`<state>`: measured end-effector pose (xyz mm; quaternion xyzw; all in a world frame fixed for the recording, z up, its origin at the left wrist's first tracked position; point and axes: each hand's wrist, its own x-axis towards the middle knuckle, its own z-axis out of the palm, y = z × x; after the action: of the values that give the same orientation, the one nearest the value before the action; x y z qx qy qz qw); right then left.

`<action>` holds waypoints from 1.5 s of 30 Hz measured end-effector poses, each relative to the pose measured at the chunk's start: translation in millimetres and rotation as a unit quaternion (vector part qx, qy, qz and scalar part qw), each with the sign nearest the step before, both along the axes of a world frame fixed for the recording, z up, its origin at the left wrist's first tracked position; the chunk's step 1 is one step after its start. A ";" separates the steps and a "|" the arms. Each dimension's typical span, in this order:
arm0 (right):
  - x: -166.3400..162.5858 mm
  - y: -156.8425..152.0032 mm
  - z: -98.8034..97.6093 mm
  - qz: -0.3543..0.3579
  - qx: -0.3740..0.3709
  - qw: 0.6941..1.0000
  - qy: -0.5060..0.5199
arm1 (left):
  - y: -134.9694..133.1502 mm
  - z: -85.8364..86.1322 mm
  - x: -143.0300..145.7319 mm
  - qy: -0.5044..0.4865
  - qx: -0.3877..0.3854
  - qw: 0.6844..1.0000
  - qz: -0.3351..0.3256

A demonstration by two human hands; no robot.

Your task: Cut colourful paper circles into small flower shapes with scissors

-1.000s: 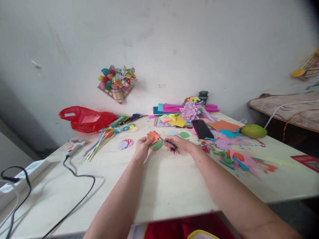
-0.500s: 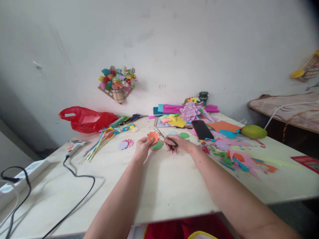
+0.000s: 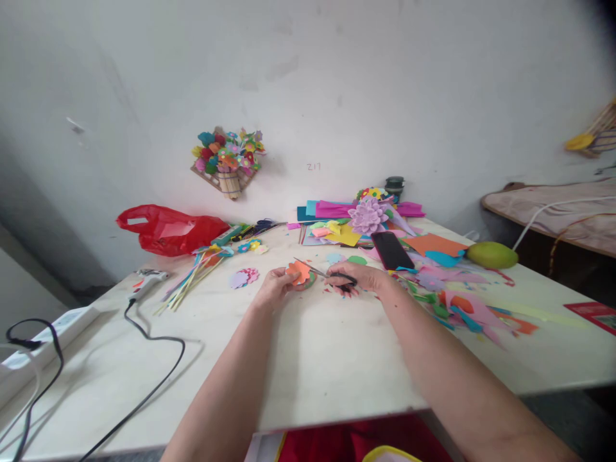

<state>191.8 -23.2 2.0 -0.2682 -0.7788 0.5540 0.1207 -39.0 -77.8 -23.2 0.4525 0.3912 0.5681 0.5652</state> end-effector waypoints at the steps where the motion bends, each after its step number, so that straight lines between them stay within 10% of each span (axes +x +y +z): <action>1: 0.4 -1.0 1.6 0.002 0.002 1.000 -0.008 | 0.3 -0.4 -1.9 0.006 -0.007 1.000 -0.013; 45: -5.3 -3.4 -1.5 -0.003 0.022 1.000 0.007 | -5.3 6.7 2.3 0.059 0.010 0.998 -0.011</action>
<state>186.5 -26.6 0.4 -0.2645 -0.7890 0.5382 0.1336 -36.7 -83.1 -16.4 0.4947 0.4136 0.5382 0.5427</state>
